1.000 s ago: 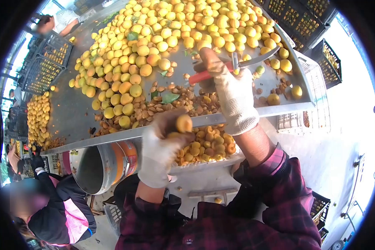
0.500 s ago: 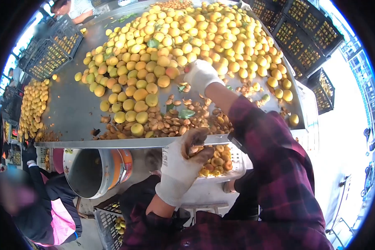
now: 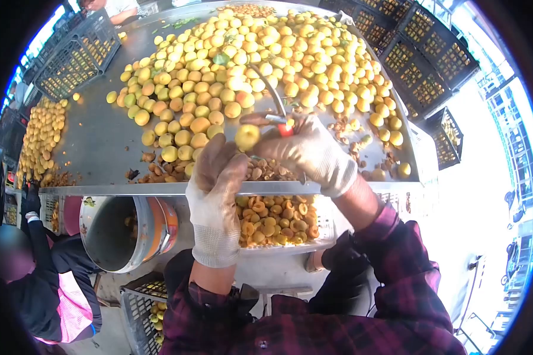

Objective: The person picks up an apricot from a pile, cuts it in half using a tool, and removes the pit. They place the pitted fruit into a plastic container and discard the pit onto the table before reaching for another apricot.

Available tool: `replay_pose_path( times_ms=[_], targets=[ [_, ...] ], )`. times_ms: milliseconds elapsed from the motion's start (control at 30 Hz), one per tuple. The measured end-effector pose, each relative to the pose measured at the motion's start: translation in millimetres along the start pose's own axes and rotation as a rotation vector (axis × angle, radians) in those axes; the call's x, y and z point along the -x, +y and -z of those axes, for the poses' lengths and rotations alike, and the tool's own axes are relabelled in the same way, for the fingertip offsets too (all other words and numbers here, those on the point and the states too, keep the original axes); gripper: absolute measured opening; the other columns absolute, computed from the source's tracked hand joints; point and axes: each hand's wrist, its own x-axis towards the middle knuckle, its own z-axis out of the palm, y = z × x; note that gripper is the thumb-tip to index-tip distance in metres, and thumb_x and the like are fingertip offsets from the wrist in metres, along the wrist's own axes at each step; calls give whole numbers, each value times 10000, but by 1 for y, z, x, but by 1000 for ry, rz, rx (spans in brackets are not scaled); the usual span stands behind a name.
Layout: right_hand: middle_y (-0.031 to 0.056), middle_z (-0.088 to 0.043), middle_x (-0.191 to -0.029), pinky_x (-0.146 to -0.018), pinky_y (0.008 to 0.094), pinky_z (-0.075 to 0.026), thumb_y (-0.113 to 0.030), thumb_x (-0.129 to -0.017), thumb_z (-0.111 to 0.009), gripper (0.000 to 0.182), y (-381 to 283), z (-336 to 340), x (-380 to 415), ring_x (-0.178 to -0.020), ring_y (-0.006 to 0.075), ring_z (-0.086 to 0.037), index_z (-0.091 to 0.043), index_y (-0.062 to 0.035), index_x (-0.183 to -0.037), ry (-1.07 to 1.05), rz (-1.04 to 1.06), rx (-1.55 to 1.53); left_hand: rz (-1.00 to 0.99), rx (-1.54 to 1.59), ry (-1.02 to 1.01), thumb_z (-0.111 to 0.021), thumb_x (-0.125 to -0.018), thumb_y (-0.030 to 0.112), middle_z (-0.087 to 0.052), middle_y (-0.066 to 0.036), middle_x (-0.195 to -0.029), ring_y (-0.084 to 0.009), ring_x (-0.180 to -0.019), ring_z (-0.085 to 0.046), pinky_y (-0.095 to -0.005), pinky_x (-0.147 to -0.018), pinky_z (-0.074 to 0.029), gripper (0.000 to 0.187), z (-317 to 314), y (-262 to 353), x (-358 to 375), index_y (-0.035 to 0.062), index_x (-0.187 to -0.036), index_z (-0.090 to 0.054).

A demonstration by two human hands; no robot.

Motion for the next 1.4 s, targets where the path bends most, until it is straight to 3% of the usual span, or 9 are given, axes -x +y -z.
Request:
replay_pose_path(
  times_ms=[67, 267, 433, 567, 633, 700, 767, 933, 1400],
  targets=[
    [19, -731, -864, -643, 223, -500, -57, -818, -788, 396, -8, -14, 23, -751, 48, -622, -695, -34, -1203, 59, -37, 6, -79, -38, -222, -667, -862, -50, -643, -96, -1203, -130, -1046, -606, -234, -864, -490, 434, -4, 7, 4, -42, -1284, -566],
    [-41, -623, -696, -573, 230, -460, -127, -809, -804, 227, 23, -16, 39, -648, 25, -556, -701, 6, -962, 171, -25, 18, -77, -103, -266, -637, -827, -104, -678, -107, -1156, -122, -980, -631, -208, -793, -490, 382, -3, 3, 6, -49, -1204, -615],
    [-29, -604, -673, -578, 242, -471, -125, -827, -775, 321, 33, 3, 44, -640, 34, -561, -701, -21, -1121, 72, -95, -30, -51, -108, -247, -642, -800, -124, -681, -129, -1133, -129, -906, -657, -224, -748, -532, 424, -1, -9, 2, -70, -1219, -605],
    [183, -678, -843, -741, 357, -538, -241, -830, -719, 439, 43, 19, 44, -815, 321, -695, -643, -38, -1211, 312, 73, 568, -100, -207, -133, -697, -757, -128, -688, -139, -1070, -161, -884, -681, -259, -749, -576, 485, -1, -8, -3, -75, -1229, -598],
    [89, -653, -769, -604, 284, -493, -91, -835, -715, 443, 47, 28, 40, -630, 120, -586, -619, -58, -1266, 359, 128, 730, -107, -253, -89, -710, -742, -136, -689, -141, -1056, -166, -894, -682, -263, -747, -578, 503, -2, -7, -4, -74, -1229, -598],
    [107, -674, -797, -630, 291, -501, -155, -886, -701, 404, 40, 36, 49, -643, 135, -602, -599, -16, -1252, 183, -45, 661, -112, -293, -50, -722, -727, -144, -690, -143, -1042, -171, -903, -683, -267, -745, -579, 521, -3, -7, -5, -74, -1228, -597],
    [158, -664, -800, -638, 379, -519, -250, -939, -668, 287, 44, 26, 61, -673, 307, -650, -634, -14, -1101, 64, 45, 247, -111, -361, -19, -728, -713, -162, -689, -142, -1044, -165, -900, -680, -270, -753, -576, 513, -2, -7, -5, -70, -1203, -605],
    [211, -620, -741, -593, 422, -493, -313, -961, -657, 348, 58, 18, 63, -722, 410, -646, -608, -15, -1133, 62, 243, 540, -97, -338, -42, -709, -726, -171, -688, -136, -1040, -167, -911, -678, -274, -773, -571, 451, -5, -4, -2, -69, -1154, -612],
    [211, -639, -746, -611, 392, -504, -263, -983, -631, 378, 68, 18, 66, -677, 329, -678, -591, 58, -1180, 28, 308, 535, -48, -362, -39, -715, -719, -178, -701, -103, -991, -141, -869, -674, -246, -778, -550, 435, -3, 0, 0, -67, -1134, -647]
  ],
)
